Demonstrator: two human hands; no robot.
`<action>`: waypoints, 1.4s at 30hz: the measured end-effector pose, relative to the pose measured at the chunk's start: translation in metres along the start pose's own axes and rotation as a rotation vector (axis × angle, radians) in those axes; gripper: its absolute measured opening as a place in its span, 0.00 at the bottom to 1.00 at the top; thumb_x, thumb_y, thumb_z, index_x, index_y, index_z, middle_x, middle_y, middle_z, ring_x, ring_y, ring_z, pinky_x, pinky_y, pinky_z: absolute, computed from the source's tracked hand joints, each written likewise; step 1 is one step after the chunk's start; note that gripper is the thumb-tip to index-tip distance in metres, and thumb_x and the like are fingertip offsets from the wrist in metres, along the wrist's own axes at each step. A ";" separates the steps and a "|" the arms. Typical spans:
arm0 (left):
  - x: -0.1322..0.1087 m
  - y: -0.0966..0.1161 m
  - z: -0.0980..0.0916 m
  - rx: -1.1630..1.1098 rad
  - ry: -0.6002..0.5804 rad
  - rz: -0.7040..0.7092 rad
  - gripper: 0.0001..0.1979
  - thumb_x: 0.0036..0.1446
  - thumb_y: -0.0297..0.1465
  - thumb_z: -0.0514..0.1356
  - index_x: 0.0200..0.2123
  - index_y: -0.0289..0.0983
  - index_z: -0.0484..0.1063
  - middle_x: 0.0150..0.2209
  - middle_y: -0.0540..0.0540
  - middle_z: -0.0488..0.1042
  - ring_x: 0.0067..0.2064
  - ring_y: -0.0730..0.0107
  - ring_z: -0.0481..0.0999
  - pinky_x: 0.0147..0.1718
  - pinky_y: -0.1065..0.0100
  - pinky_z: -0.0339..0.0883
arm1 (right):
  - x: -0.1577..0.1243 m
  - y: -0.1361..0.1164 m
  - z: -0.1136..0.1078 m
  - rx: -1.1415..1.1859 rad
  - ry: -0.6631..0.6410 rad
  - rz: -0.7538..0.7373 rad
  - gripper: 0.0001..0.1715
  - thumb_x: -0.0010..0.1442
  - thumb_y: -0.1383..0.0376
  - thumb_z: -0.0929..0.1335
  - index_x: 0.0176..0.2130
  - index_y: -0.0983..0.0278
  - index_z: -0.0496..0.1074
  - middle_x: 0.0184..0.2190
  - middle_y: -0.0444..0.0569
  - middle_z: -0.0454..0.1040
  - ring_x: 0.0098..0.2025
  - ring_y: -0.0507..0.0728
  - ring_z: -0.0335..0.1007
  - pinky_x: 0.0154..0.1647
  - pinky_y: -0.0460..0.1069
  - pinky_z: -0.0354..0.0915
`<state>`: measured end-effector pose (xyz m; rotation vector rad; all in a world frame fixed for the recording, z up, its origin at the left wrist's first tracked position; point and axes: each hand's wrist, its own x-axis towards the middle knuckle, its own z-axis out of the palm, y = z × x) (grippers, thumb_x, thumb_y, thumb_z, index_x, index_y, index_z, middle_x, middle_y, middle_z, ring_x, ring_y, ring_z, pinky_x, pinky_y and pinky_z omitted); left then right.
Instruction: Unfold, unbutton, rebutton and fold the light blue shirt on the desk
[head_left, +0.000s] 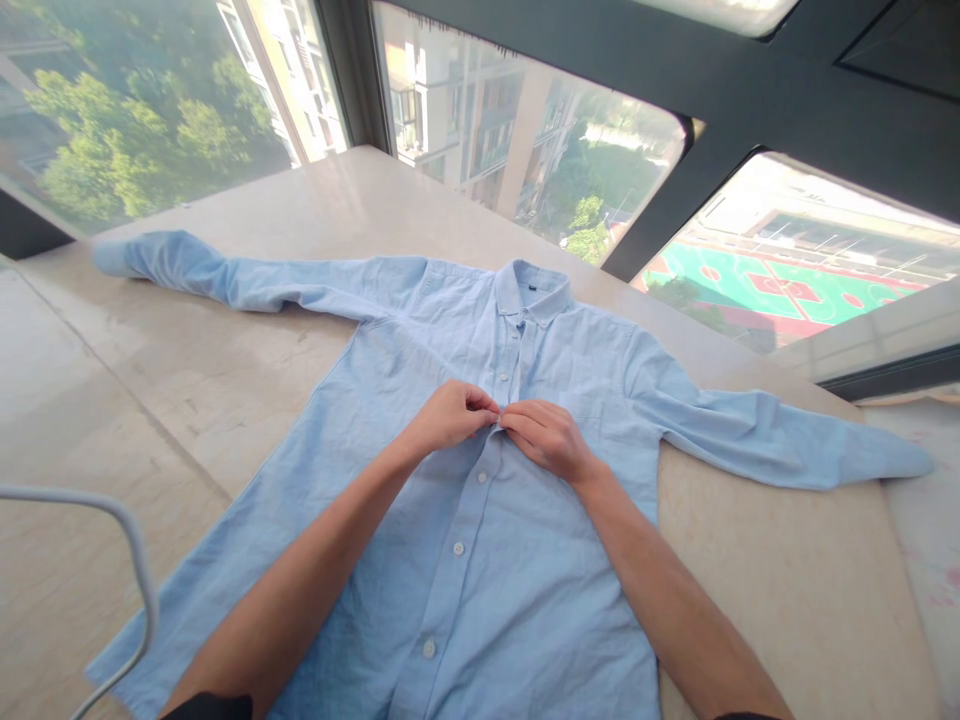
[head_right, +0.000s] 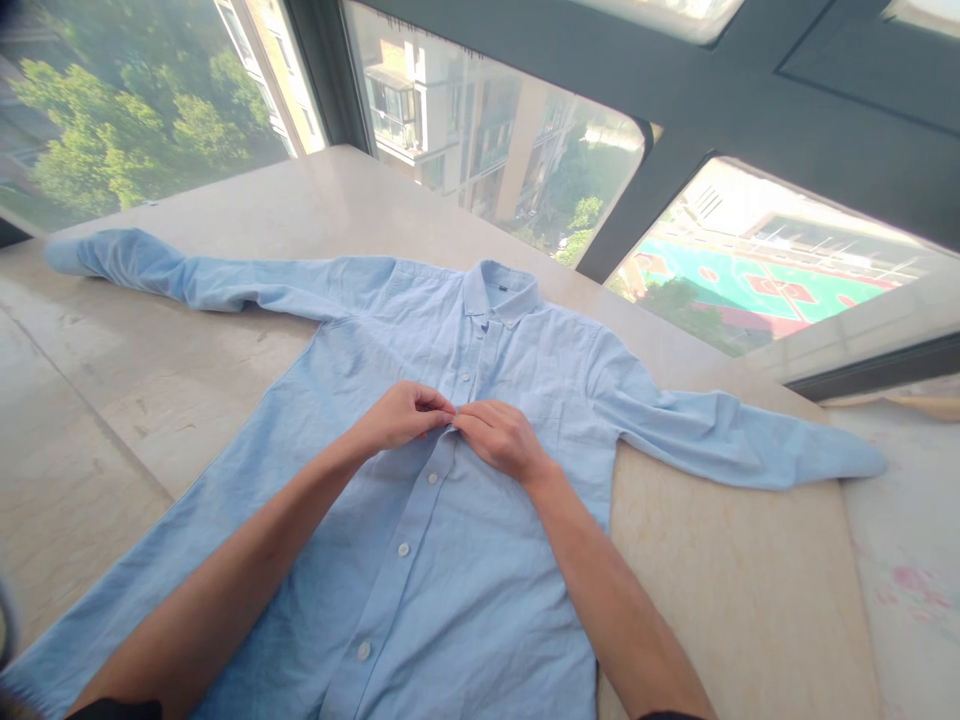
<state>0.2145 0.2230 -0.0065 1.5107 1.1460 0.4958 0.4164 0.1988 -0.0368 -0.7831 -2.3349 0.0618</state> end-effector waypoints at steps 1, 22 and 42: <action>0.000 -0.001 0.000 -0.006 0.002 0.004 0.10 0.49 0.32 0.59 0.31 0.34 0.79 0.23 0.51 0.75 0.21 0.77 0.68 0.22 0.73 0.61 | 0.000 0.000 0.000 0.005 0.007 0.000 0.10 0.65 0.72 0.64 0.41 0.62 0.74 0.37 0.51 0.79 0.39 0.55 0.76 0.39 0.50 0.71; -0.014 -0.007 0.012 0.014 0.098 0.101 0.09 0.53 0.30 0.59 0.34 0.34 0.78 0.27 0.49 0.78 0.28 0.73 0.73 0.27 0.73 0.63 | -0.001 -0.001 0.000 0.112 0.032 0.062 0.10 0.62 0.73 0.64 0.41 0.61 0.71 0.37 0.52 0.78 0.39 0.56 0.76 0.40 0.51 0.71; -0.008 -0.011 0.015 -0.217 0.171 0.040 0.10 0.48 0.32 0.63 0.27 0.38 0.62 0.20 0.56 0.68 0.20 0.77 0.69 0.19 0.75 0.59 | 0.000 -0.002 -0.003 0.011 -0.016 0.014 0.11 0.66 0.71 0.64 0.42 0.62 0.75 0.36 0.52 0.78 0.38 0.56 0.74 0.39 0.51 0.70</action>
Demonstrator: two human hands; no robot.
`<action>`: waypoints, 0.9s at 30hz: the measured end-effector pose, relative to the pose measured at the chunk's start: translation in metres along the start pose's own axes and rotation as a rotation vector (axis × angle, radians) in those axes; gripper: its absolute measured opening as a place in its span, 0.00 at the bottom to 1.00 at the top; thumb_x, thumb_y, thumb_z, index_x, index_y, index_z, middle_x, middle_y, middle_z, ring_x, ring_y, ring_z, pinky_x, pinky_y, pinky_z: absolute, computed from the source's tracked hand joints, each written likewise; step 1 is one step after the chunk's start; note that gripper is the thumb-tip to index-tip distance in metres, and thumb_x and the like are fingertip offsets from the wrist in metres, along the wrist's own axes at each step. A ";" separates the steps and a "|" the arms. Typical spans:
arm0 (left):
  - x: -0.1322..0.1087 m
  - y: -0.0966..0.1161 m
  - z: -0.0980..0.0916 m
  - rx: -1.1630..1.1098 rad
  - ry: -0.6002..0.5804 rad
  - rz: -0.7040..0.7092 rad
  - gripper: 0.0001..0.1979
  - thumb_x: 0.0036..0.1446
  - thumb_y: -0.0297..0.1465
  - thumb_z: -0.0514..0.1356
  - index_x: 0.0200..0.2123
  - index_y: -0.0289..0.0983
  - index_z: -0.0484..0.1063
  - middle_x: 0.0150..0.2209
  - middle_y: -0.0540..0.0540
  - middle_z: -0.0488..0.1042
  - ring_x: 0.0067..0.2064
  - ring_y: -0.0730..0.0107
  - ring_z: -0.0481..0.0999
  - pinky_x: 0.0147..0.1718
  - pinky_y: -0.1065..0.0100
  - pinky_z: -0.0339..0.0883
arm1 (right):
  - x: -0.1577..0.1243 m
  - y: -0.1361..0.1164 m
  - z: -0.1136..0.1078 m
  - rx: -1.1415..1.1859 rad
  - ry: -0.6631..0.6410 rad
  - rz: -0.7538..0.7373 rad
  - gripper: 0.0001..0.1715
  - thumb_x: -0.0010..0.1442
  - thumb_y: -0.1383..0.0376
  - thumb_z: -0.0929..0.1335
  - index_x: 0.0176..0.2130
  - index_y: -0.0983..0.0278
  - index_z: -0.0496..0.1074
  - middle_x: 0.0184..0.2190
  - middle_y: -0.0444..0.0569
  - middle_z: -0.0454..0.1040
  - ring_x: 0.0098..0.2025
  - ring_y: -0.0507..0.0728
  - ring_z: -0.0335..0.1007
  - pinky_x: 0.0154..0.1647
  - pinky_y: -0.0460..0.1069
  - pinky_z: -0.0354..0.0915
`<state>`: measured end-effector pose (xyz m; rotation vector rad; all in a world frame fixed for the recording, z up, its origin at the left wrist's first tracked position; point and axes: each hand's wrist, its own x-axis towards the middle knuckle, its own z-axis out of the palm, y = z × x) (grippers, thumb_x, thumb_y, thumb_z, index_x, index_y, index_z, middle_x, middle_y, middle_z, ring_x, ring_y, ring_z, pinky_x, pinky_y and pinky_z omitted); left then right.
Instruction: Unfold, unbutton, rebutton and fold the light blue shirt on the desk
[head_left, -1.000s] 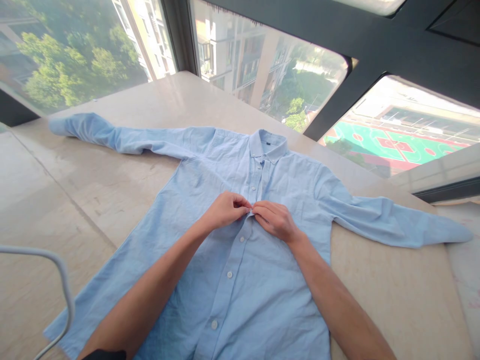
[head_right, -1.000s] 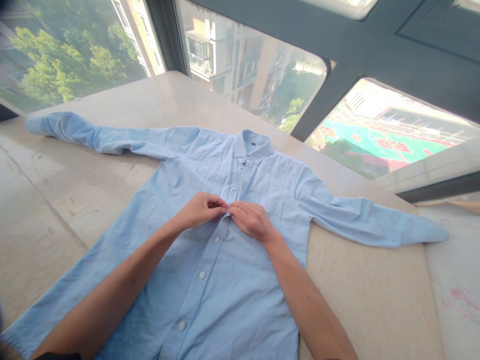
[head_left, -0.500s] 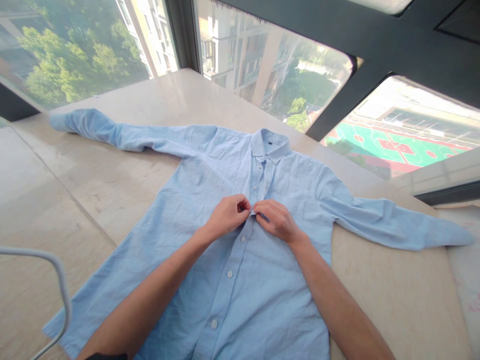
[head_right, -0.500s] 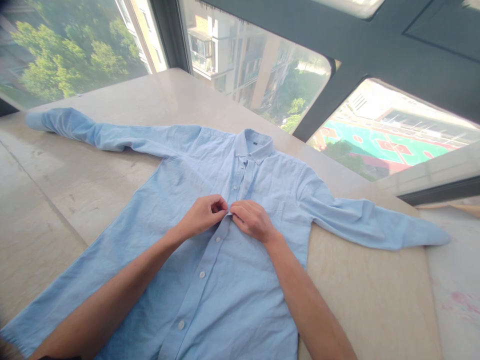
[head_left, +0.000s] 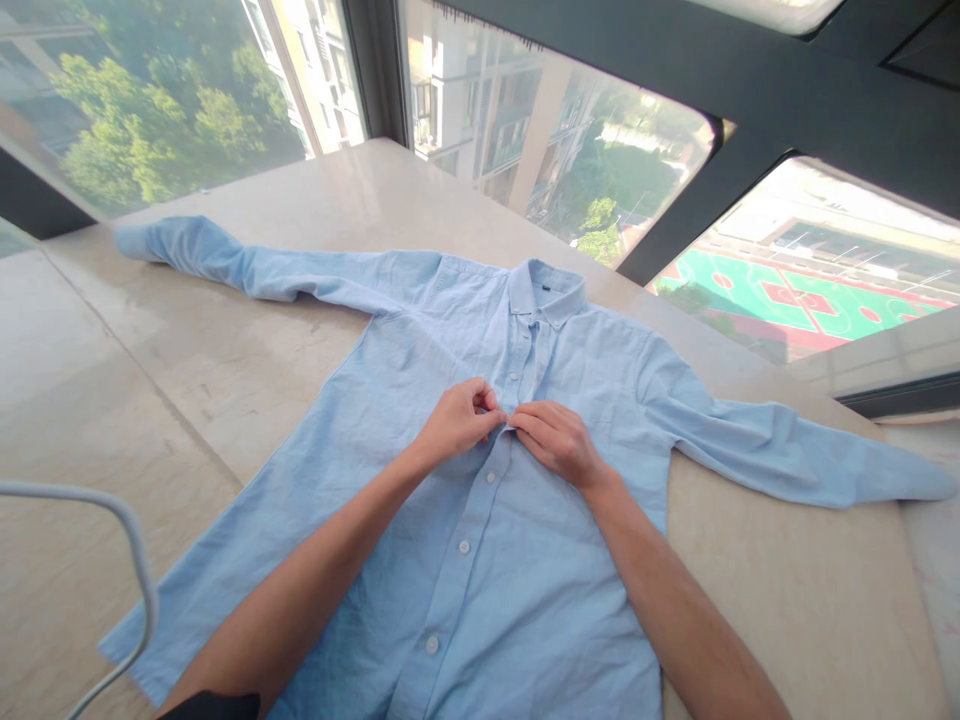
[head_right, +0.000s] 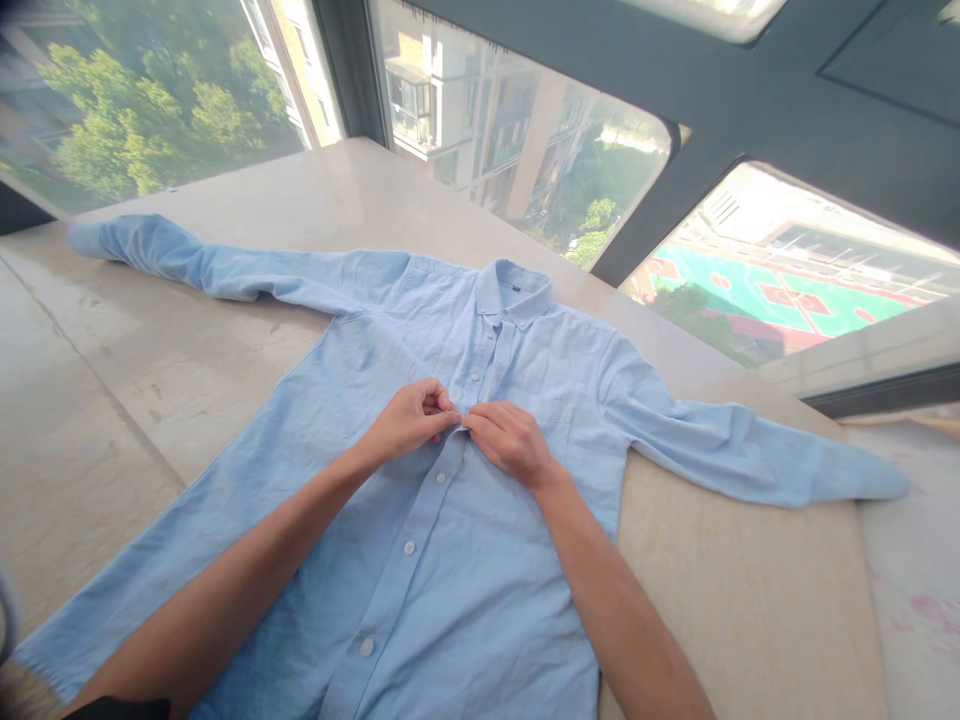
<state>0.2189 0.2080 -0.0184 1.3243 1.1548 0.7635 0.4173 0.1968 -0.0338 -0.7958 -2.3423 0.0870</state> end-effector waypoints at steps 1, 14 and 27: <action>0.001 0.000 0.000 -0.011 -0.008 -0.001 0.11 0.48 0.32 0.63 0.27 0.38 0.62 0.20 0.56 0.68 0.19 0.78 0.69 0.19 0.75 0.59 | 0.000 0.000 0.000 0.005 0.004 -0.001 0.11 0.65 0.71 0.64 0.43 0.62 0.75 0.37 0.52 0.78 0.38 0.57 0.75 0.39 0.51 0.71; -0.001 0.002 -0.002 -0.089 -0.019 0.031 0.10 0.48 0.32 0.66 0.30 0.36 0.68 0.25 0.51 0.75 0.26 0.73 0.76 0.27 0.72 0.69 | -0.002 0.000 0.001 0.035 0.050 -0.012 0.12 0.63 0.74 0.66 0.44 0.62 0.74 0.40 0.52 0.81 0.41 0.56 0.78 0.41 0.51 0.72; -0.019 -0.006 0.008 0.605 0.062 0.486 0.15 0.52 0.27 0.62 0.46 0.38 0.70 0.39 0.46 0.77 0.39 0.66 0.76 0.40 0.65 0.70 | 0.000 0.001 0.003 0.047 0.074 0.019 0.09 0.63 0.73 0.65 0.42 0.62 0.73 0.39 0.52 0.81 0.40 0.56 0.78 0.40 0.51 0.72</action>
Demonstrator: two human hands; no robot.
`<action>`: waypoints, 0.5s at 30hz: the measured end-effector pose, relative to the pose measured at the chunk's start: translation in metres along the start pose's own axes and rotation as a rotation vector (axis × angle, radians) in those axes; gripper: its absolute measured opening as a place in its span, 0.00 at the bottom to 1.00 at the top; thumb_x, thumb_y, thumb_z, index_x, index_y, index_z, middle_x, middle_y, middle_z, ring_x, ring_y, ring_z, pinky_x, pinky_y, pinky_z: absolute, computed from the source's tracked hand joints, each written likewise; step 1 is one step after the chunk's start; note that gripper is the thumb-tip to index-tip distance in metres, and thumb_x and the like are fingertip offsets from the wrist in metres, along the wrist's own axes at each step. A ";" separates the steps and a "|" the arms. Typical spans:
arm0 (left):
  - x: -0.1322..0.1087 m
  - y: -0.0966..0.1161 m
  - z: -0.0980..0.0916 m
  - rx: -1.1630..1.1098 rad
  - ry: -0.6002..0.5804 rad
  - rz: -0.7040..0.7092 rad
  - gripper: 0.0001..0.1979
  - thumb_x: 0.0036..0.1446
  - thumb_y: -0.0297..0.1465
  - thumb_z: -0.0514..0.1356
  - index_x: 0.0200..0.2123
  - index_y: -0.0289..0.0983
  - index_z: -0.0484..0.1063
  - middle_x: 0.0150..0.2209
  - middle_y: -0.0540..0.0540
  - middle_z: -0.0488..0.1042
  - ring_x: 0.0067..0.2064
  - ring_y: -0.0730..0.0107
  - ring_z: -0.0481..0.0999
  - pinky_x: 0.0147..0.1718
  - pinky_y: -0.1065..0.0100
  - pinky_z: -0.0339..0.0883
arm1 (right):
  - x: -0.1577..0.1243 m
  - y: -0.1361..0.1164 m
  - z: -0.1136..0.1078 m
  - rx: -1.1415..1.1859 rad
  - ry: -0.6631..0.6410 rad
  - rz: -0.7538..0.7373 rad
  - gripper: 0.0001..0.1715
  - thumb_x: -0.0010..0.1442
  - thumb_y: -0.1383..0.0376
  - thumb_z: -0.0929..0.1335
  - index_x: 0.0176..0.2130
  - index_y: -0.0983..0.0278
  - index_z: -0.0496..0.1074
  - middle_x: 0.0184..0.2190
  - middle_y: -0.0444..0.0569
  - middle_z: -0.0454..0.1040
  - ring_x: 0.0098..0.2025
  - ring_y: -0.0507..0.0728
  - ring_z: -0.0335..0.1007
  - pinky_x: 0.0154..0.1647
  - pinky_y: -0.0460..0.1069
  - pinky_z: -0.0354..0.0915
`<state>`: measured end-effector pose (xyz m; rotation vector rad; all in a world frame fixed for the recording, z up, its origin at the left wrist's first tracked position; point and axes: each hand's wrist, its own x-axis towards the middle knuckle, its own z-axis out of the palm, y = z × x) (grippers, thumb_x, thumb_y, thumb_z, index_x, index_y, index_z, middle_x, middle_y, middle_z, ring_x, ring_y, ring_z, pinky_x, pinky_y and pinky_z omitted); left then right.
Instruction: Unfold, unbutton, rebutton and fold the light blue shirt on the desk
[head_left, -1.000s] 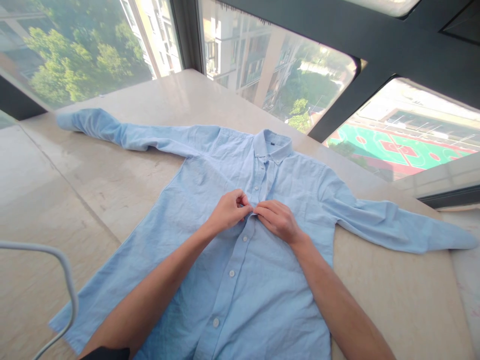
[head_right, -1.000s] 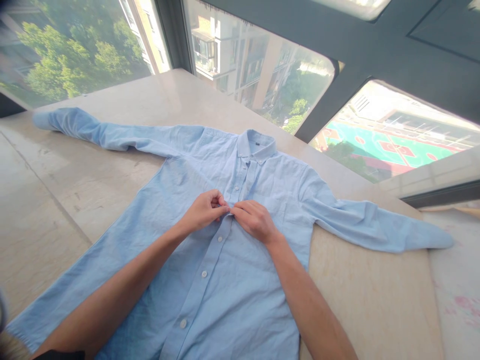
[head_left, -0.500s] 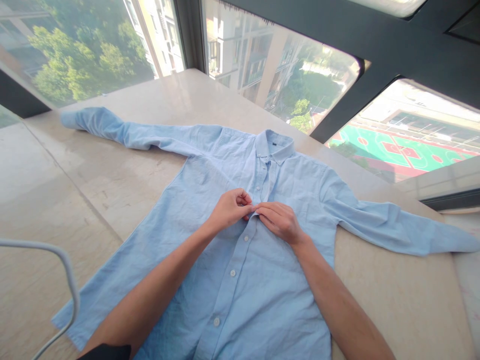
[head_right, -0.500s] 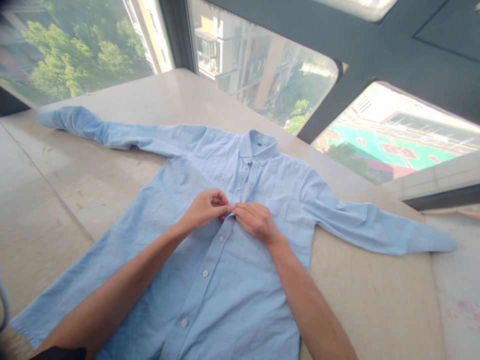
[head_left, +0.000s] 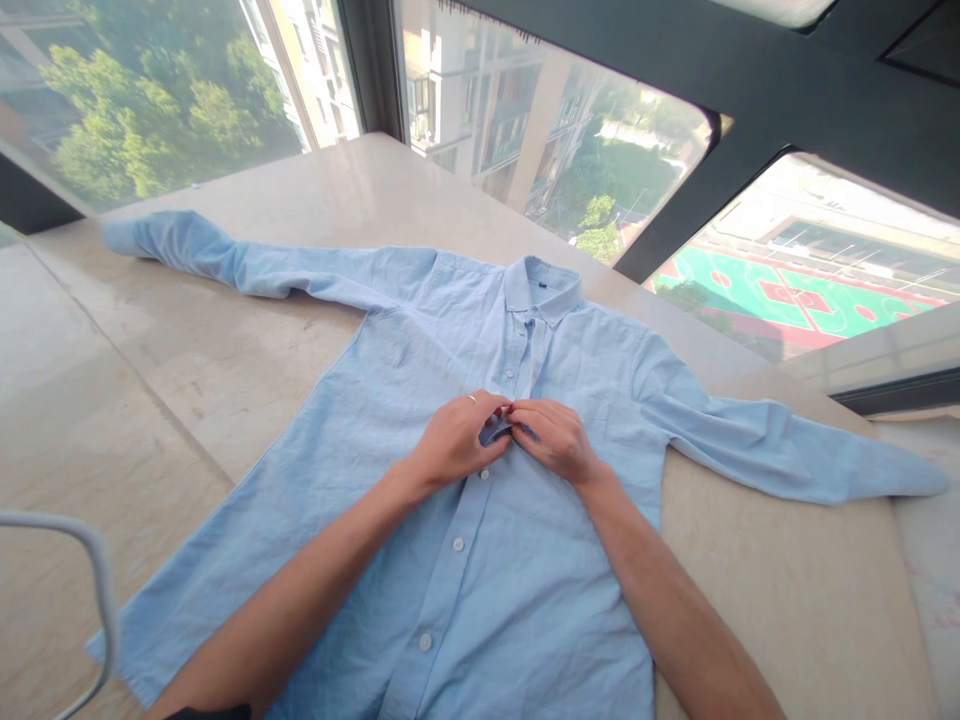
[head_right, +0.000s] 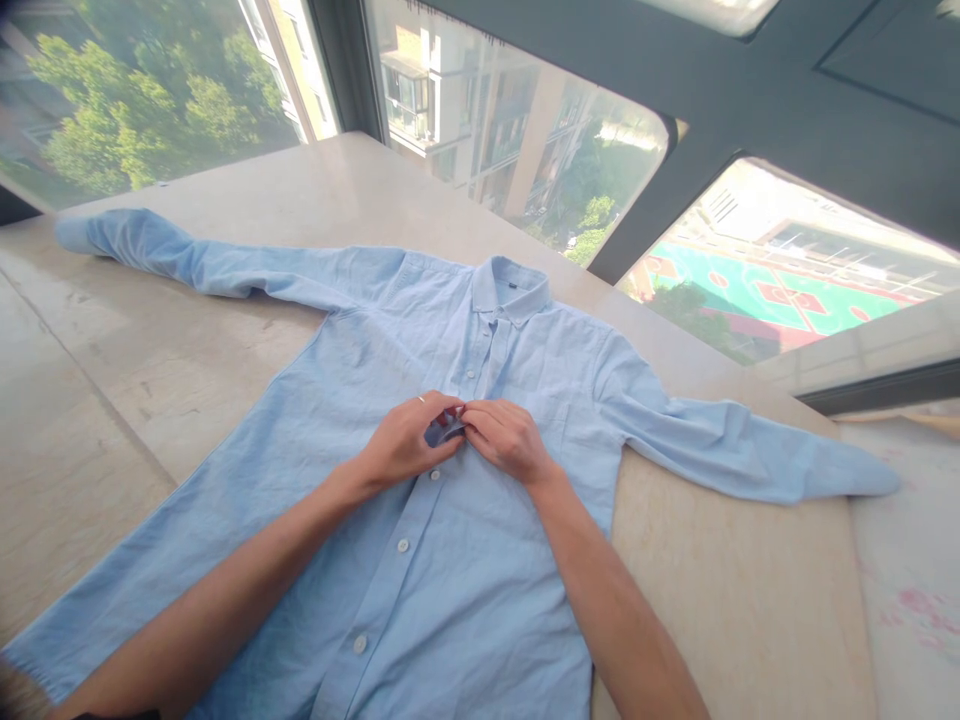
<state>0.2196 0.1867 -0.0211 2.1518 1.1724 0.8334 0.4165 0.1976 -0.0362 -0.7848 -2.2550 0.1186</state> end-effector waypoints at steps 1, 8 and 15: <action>-0.001 -0.001 0.002 0.016 0.021 0.000 0.16 0.52 0.26 0.61 0.46 0.38 0.70 0.39 0.47 0.77 0.38 0.67 0.76 0.40 0.65 0.70 | 0.000 0.000 0.000 0.005 -0.004 0.000 0.09 0.63 0.73 0.66 0.41 0.62 0.73 0.38 0.52 0.81 0.39 0.56 0.78 0.40 0.51 0.72; -0.004 -0.010 0.014 0.058 0.124 -0.007 0.13 0.53 0.24 0.61 0.43 0.40 0.72 0.34 0.50 0.79 0.35 0.68 0.78 0.39 0.66 0.71 | 0.000 0.002 0.000 0.048 -0.047 0.021 0.10 0.65 0.72 0.64 0.43 0.62 0.73 0.39 0.52 0.81 0.40 0.56 0.78 0.40 0.51 0.71; -0.008 -0.006 0.025 0.168 0.207 -0.075 0.14 0.53 0.23 0.61 0.44 0.40 0.72 0.34 0.49 0.80 0.37 0.65 0.79 0.41 0.63 0.71 | 0.001 0.004 0.001 0.100 -0.049 0.058 0.11 0.65 0.73 0.65 0.43 0.62 0.73 0.39 0.51 0.81 0.41 0.57 0.77 0.42 0.53 0.70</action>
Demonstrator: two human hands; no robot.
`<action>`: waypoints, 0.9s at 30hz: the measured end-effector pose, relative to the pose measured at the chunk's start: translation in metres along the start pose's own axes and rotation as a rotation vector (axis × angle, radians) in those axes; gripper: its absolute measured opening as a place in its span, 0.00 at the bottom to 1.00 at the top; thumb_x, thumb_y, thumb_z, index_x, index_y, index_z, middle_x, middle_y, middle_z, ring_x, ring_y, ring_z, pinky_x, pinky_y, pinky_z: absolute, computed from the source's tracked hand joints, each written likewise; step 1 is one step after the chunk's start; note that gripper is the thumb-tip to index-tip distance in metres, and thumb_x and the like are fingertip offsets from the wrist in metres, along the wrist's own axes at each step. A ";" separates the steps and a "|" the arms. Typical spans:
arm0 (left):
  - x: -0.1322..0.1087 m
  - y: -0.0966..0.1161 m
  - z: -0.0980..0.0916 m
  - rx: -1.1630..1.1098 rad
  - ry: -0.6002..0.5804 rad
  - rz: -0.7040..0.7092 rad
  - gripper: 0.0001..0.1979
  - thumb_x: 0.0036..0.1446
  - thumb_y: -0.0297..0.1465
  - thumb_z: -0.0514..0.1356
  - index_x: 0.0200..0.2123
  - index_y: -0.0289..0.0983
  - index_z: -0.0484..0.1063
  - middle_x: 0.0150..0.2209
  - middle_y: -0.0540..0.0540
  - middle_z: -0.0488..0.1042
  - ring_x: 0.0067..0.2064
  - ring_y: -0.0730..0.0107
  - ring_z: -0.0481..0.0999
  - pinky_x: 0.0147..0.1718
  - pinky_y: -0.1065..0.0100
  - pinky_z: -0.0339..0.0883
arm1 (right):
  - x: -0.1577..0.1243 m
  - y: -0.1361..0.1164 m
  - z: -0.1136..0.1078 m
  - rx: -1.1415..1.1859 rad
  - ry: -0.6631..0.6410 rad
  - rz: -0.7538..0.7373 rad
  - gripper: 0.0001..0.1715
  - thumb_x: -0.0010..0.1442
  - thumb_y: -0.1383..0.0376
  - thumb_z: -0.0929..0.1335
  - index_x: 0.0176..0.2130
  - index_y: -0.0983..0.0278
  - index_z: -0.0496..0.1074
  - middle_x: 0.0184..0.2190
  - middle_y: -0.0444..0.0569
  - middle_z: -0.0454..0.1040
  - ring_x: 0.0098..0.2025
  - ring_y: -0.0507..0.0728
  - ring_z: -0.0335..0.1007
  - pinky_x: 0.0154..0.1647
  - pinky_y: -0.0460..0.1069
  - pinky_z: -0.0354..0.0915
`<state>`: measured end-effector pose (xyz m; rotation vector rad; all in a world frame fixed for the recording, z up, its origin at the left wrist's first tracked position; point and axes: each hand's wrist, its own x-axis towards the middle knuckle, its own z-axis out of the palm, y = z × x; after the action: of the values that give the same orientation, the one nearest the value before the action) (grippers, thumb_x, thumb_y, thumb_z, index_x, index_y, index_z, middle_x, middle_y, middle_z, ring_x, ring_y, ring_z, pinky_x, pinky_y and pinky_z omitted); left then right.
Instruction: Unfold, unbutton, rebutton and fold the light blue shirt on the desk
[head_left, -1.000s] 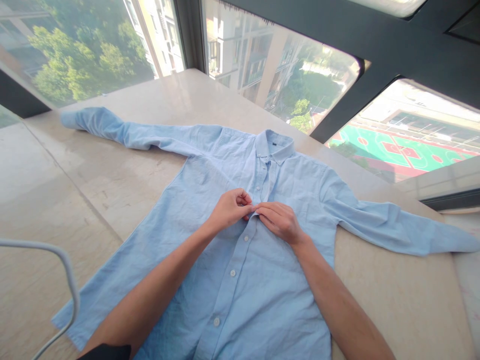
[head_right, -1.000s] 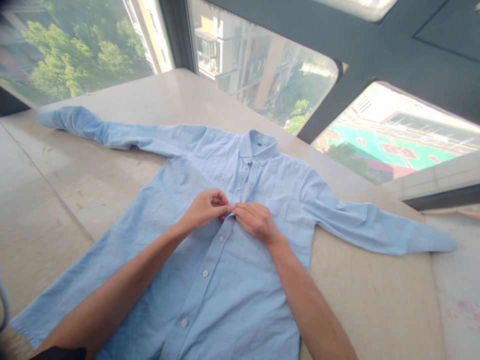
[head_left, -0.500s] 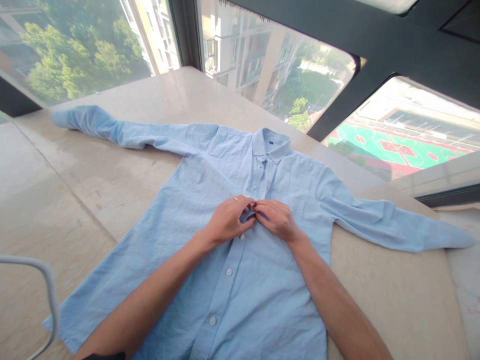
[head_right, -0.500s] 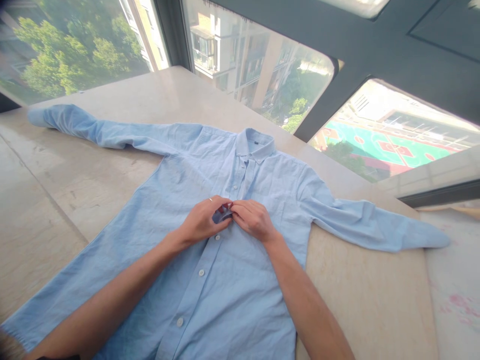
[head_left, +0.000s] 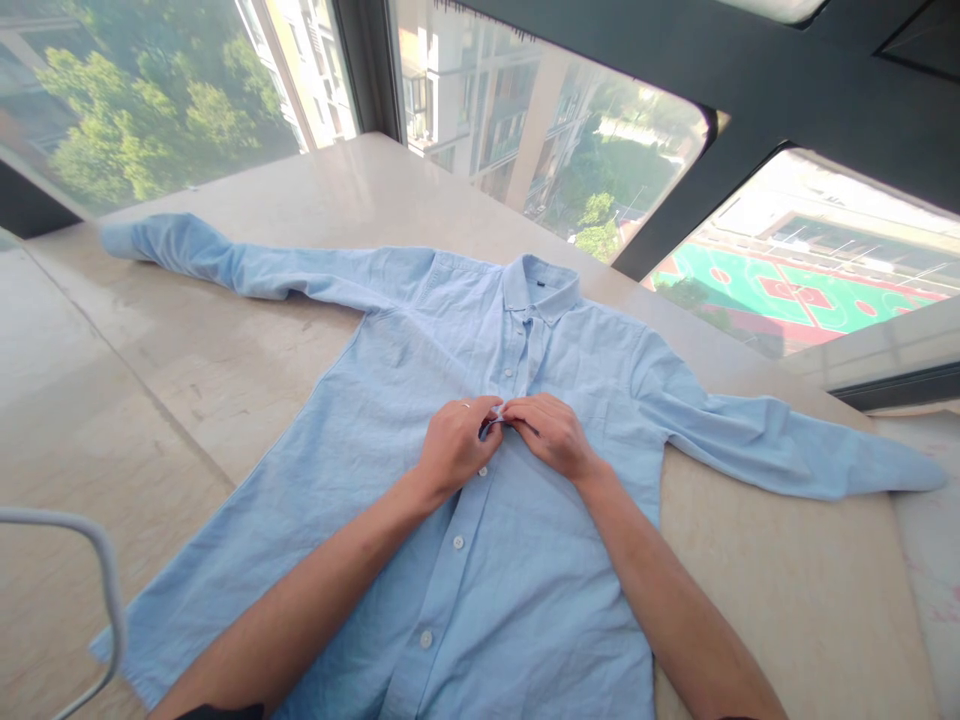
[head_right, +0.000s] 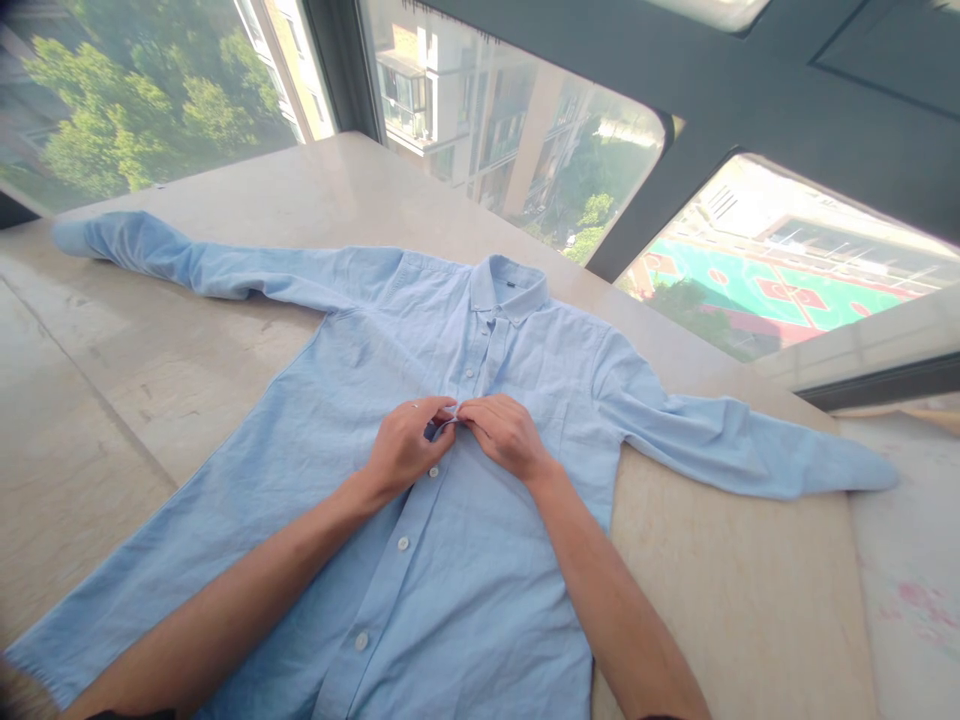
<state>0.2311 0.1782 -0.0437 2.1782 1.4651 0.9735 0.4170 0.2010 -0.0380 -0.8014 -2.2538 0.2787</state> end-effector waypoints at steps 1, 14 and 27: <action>0.000 0.001 0.000 0.008 0.005 -0.008 0.15 0.53 0.23 0.61 0.45 0.40 0.72 0.35 0.49 0.80 0.37 0.65 0.79 0.41 0.63 0.71 | 0.000 0.000 0.000 0.004 -0.003 0.008 0.10 0.65 0.73 0.65 0.42 0.62 0.74 0.39 0.51 0.81 0.41 0.57 0.77 0.42 0.53 0.69; 0.001 0.002 -0.001 0.093 -0.016 0.015 0.12 0.55 0.23 0.60 0.43 0.40 0.72 0.34 0.48 0.80 0.37 0.62 0.78 0.39 0.62 0.69 | -0.002 0.008 0.004 0.025 -0.021 0.055 0.10 0.65 0.70 0.66 0.42 0.60 0.76 0.38 0.49 0.82 0.39 0.56 0.78 0.40 0.51 0.68; 0.002 0.002 -0.005 -0.020 -0.021 -0.043 0.06 0.55 0.24 0.59 0.37 0.39 0.69 0.31 0.50 0.76 0.33 0.67 0.75 0.37 0.66 0.67 | -0.003 0.009 0.004 -0.025 -0.017 0.051 0.16 0.66 0.70 0.64 0.52 0.61 0.71 0.34 0.49 0.80 0.34 0.56 0.76 0.38 0.52 0.69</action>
<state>0.2292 0.1785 -0.0379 2.1273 1.4802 0.9438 0.4206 0.2063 -0.0461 -0.8730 -2.2593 0.2830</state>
